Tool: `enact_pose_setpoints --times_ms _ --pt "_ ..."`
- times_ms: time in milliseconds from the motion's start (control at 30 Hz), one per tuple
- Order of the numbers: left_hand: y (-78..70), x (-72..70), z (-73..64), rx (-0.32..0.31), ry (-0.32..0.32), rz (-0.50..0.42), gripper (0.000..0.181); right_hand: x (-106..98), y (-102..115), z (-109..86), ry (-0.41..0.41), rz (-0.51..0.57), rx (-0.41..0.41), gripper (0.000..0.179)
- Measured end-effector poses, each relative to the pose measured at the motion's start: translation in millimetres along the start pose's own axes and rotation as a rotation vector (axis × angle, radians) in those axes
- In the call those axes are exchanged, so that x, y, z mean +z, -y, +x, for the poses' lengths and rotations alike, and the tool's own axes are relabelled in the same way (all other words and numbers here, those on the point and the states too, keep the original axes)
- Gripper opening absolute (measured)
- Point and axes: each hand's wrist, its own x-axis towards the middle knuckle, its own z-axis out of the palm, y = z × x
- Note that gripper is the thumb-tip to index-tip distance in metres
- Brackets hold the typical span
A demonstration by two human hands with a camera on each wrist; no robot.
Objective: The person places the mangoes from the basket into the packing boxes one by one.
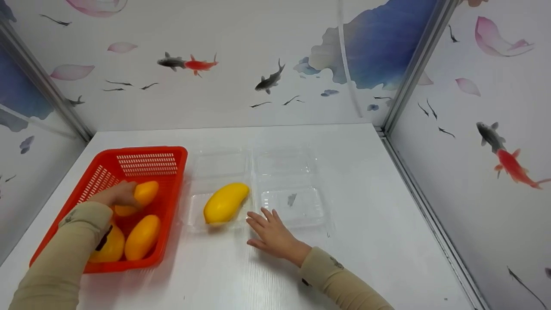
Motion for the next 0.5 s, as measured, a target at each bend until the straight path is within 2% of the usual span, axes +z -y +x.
enact_pose_setpoints --times_ms 67,133,300,400,500 --pt "-15.7 -3.2 -9.3 -0.023 -0.012 0.014 0.071 0 0 -0.3 -0.001 0.005 0.000 0.061" --pt "-20.7 -8.5 -14.7 0.003 -0.012 -0.003 0.071 0 0 -0.5 -0.006 0.010 -0.002 0.061" --pt "-23.7 -17.8 -11.1 0.085 -0.042 -0.030 0.075 0 1 -0.1 0.011 0.016 0.012 0.061" --pt "-30.3 -21.9 -10.2 0.102 -0.078 -0.039 0.068 1 0 0.0 0.024 0.016 0.025 0.062" --pt "-40.8 -27.4 -14.9 0.106 -0.110 -0.044 0.064 3 -1 -0.4 -0.002 0.005 0.006 0.061"
